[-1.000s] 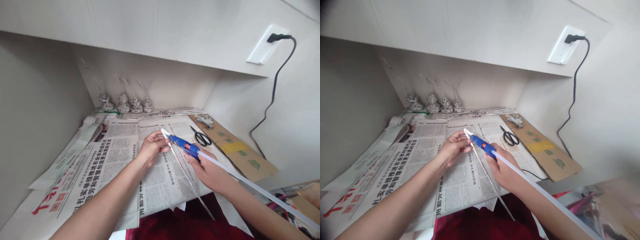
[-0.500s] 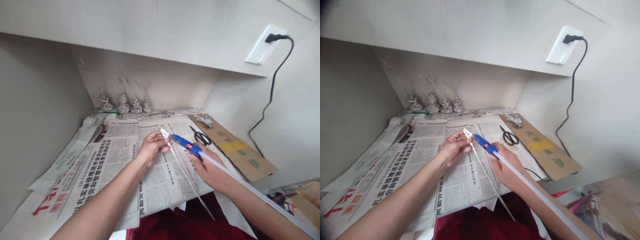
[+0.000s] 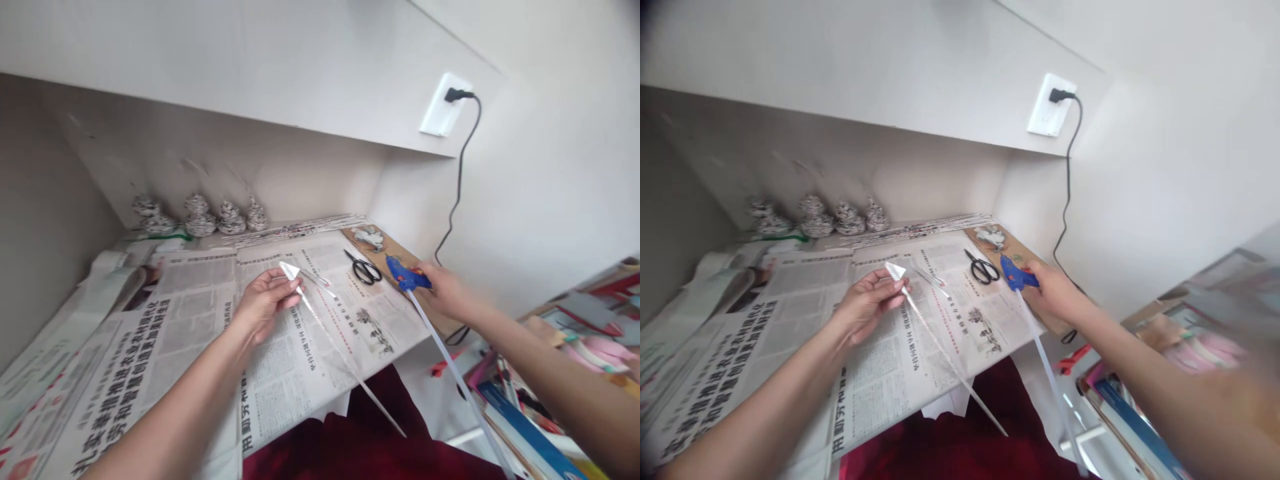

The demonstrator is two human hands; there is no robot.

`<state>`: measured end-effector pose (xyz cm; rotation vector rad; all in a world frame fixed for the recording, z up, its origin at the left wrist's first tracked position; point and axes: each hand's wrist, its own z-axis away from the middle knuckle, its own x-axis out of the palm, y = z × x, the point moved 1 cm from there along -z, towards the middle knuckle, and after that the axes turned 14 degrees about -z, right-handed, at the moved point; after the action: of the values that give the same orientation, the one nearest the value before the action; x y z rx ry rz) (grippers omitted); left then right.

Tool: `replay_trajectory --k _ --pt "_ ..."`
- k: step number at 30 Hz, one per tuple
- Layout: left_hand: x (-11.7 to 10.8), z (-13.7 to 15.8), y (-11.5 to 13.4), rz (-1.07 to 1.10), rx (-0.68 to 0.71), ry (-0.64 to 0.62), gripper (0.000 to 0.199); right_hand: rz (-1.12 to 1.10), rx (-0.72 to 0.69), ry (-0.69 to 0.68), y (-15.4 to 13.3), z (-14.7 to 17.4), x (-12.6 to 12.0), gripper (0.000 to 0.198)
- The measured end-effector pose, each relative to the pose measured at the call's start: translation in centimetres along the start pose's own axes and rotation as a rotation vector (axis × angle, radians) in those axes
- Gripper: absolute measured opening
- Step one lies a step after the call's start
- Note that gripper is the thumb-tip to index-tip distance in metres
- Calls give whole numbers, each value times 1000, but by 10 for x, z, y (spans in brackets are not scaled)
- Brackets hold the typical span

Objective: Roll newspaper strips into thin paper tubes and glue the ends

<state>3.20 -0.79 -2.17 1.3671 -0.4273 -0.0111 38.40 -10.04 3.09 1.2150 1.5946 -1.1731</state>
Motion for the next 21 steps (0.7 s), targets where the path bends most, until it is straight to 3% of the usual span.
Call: replay_trajectory --k 4,9,21 --pt "-1 0 -2 3 -20 12 30 95 58 -68 58 18 -16 37" --pt "-1 -2 -5 -8 -30 -4 26 68 5 -115 106 26 -21 34" --pt "-4 -3 -4 45 -87 3 19 98 -67 -86 145 3 5 44"
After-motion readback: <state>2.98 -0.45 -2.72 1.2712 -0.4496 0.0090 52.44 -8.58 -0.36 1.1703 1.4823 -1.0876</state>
